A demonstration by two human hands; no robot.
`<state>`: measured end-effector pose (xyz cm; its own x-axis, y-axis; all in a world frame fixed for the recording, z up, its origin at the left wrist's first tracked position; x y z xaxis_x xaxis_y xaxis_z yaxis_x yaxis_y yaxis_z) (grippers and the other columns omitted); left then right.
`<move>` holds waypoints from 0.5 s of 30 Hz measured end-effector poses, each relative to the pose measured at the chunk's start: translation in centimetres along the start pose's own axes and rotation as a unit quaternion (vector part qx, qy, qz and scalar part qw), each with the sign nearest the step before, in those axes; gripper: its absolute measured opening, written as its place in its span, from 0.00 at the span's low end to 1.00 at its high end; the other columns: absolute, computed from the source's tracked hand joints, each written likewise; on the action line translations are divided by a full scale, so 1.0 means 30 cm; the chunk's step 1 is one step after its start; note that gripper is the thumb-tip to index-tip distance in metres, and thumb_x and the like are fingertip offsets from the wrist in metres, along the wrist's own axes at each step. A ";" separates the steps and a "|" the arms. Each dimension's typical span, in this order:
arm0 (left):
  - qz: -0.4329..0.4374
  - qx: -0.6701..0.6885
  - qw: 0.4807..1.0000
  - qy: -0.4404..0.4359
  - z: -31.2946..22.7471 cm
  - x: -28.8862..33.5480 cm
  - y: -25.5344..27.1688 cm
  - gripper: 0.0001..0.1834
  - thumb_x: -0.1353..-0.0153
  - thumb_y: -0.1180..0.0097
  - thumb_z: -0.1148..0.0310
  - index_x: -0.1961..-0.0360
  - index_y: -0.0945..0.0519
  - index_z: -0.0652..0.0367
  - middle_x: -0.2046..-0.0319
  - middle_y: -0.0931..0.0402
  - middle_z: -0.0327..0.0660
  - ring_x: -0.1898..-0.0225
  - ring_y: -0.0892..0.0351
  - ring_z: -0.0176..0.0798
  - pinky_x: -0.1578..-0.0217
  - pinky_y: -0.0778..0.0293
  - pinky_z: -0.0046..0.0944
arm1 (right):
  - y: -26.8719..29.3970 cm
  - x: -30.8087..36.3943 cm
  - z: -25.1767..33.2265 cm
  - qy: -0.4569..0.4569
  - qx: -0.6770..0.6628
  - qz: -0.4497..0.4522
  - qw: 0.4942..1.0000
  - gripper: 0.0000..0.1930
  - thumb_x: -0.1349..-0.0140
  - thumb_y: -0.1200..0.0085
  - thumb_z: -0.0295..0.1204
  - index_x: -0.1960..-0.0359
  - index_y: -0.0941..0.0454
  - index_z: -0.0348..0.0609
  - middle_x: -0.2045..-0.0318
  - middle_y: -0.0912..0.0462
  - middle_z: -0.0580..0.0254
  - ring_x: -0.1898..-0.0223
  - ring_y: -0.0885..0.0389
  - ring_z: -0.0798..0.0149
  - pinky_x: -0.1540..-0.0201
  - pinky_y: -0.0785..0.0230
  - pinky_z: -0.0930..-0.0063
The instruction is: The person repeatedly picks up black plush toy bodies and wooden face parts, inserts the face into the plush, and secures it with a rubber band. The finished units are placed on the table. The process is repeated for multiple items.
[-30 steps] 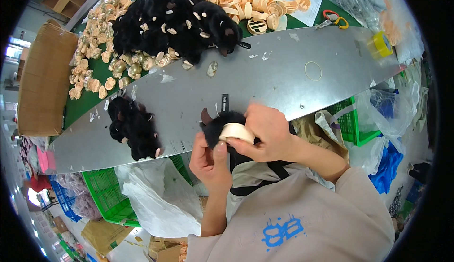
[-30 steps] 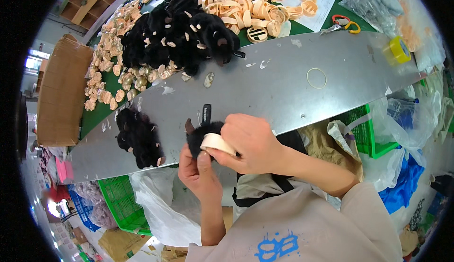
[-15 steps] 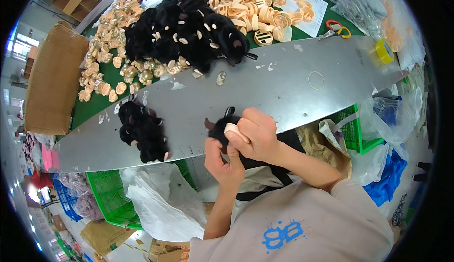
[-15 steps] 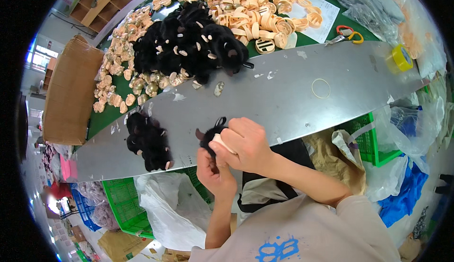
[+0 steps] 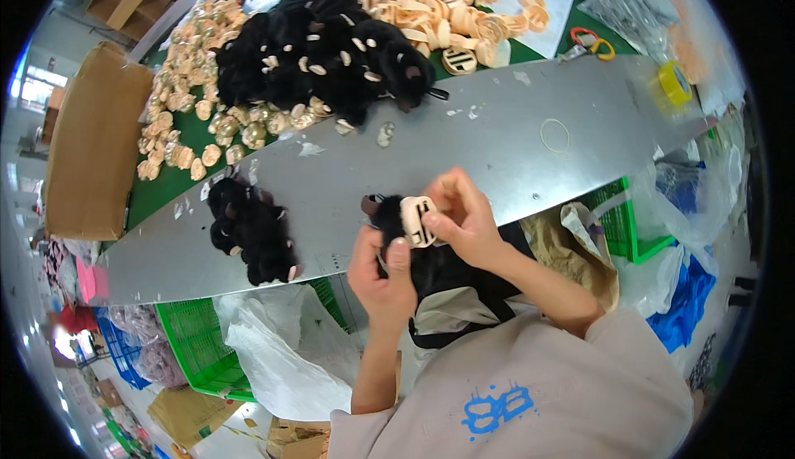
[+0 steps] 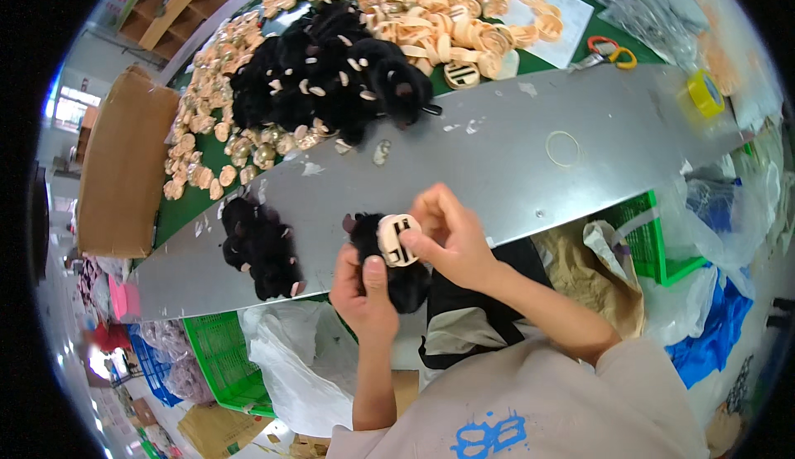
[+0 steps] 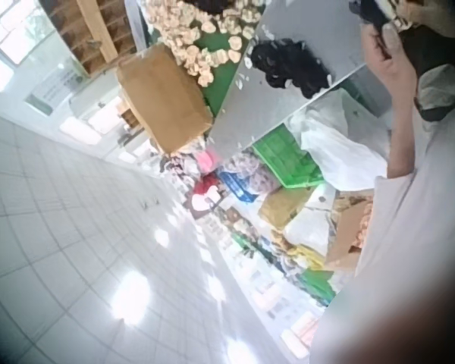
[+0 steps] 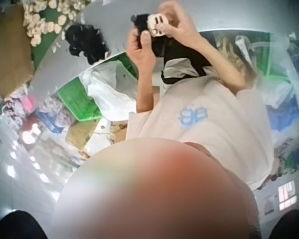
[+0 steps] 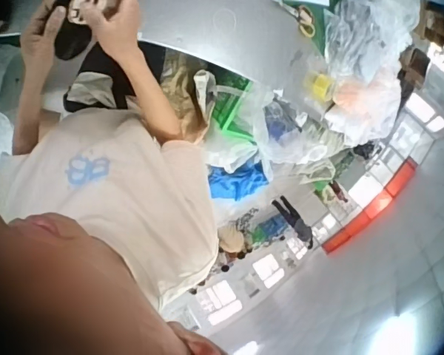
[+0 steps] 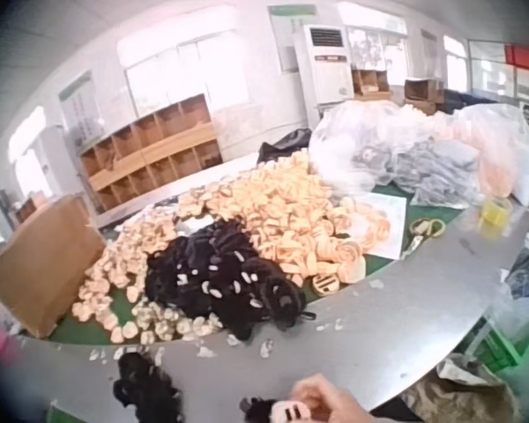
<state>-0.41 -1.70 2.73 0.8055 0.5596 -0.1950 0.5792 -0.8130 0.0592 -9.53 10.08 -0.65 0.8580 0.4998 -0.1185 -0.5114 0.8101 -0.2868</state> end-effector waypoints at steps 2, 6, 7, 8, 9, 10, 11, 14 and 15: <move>0.001 0.100 0.994 0.054 0.000 0.001 -0.003 0.13 0.32 0.45 0.63 0.69 0.27 0.61 0.73 0.36 0.27 0.74 0.43 0.24 0.74 0.45 0.27 | -0.018 -0.019 0.048 -0.052 -0.030 0.058 0.997 0.19 0.39 0.36 0.34 0.54 0.32 0.43 0.68 0.21 0.68 0.72 0.26 0.78 0.70 0.33 0.82; 0.004 0.091 0.993 0.070 0.017 0.027 0.005 0.13 0.31 0.44 0.63 0.69 0.27 0.61 0.73 0.39 0.26 0.74 0.46 0.22 0.74 0.50 0.25 | -0.001 -0.010 0.090 -0.100 0.086 0.090 0.987 0.21 0.43 0.33 0.36 0.54 0.31 0.44 0.70 0.20 0.68 0.71 0.25 0.77 0.66 0.30 0.79; 0.001 0.074 0.996 0.045 0.022 0.029 0.005 0.13 0.32 0.44 0.63 0.69 0.28 0.62 0.74 0.39 0.27 0.74 0.47 0.22 0.74 0.50 0.25 | -0.012 -0.003 0.102 -0.078 0.131 0.073 0.986 0.21 0.43 0.33 0.37 0.55 0.30 0.44 0.72 0.20 0.66 0.73 0.22 0.72 0.69 0.30 0.77; -0.002 0.057 0.998 0.021 0.026 0.032 0.002 0.13 0.32 0.44 0.63 0.69 0.28 0.62 0.74 0.40 0.27 0.74 0.47 0.22 0.75 0.50 0.26 | -0.017 0.001 0.099 -0.023 0.171 0.063 0.983 0.20 0.43 0.33 0.36 0.56 0.30 0.44 0.72 0.19 0.64 0.74 0.22 0.70 0.70 0.30 0.76; -0.005 0.040 0.999 -0.002 0.028 0.035 -0.001 0.14 0.32 0.44 0.64 0.69 0.28 0.62 0.74 0.40 0.28 0.74 0.47 0.23 0.75 0.50 0.27 | -0.021 0.005 0.090 0.032 0.210 0.052 0.976 0.19 0.43 0.34 0.36 0.57 0.30 0.44 0.73 0.19 0.63 0.74 0.21 0.67 0.71 0.30 0.76; -0.011 0.021 1.000 -0.007 0.029 0.036 -0.008 0.13 0.32 0.44 0.64 0.70 0.29 0.62 0.75 0.40 0.29 0.75 0.47 0.24 0.75 0.50 0.27 | -0.026 0.006 0.086 0.087 0.248 0.041 0.964 0.19 0.43 0.34 0.36 0.57 0.30 0.44 0.73 0.19 0.62 0.75 0.21 0.65 0.72 0.30 0.75; -0.016 0.003 1.000 -0.012 0.030 0.034 -0.016 0.13 0.33 0.44 0.65 0.70 0.29 0.62 0.75 0.40 0.30 0.75 0.47 0.25 0.75 0.49 0.28 | -0.036 -0.005 0.104 0.128 0.281 0.019 0.951 0.13 0.43 0.36 0.34 0.64 0.27 0.42 0.74 0.19 0.59 0.76 0.20 0.60 0.74 0.31 0.73; 0.009 -0.091 0.995 -0.035 0.040 0.034 -0.019 0.11 0.36 0.42 0.68 0.69 0.30 0.62 0.76 0.40 0.38 0.77 0.43 0.32 0.77 0.45 0.32 | -0.018 -0.012 0.059 0.158 0.237 -0.033 0.958 0.09 0.43 0.39 0.30 0.71 0.27 0.41 0.77 0.22 0.61 0.80 0.24 0.60 0.76 0.34 0.71; 0.014 -0.115 0.992 -0.050 0.025 0.031 -0.033 0.11 0.36 0.41 0.68 0.69 0.30 0.62 0.76 0.40 0.38 0.77 0.42 0.33 0.77 0.44 0.33 | -0.010 -0.021 0.059 0.160 0.215 -0.033 0.963 0.09 0.40 0.44 0.31 0.71 0.27 0.40 0.75 0.23 0.60 0.78 0.26 0.62 0.73 0.34 0.72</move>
<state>-0.34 -0.49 1.77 0.8122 0.5089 -0.2851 0.5789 -0.7635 0.2862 -10.00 10.06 1.19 0.8243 0.3792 -0.4203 -0.3696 0.9229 0.1078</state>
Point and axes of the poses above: each hand's wrist, its own x-axis away from the middle knuckle, its own y-axis out of the back of the hand, z = x × y, the point moved 1 cm from there along -x, towards the middle knuckle
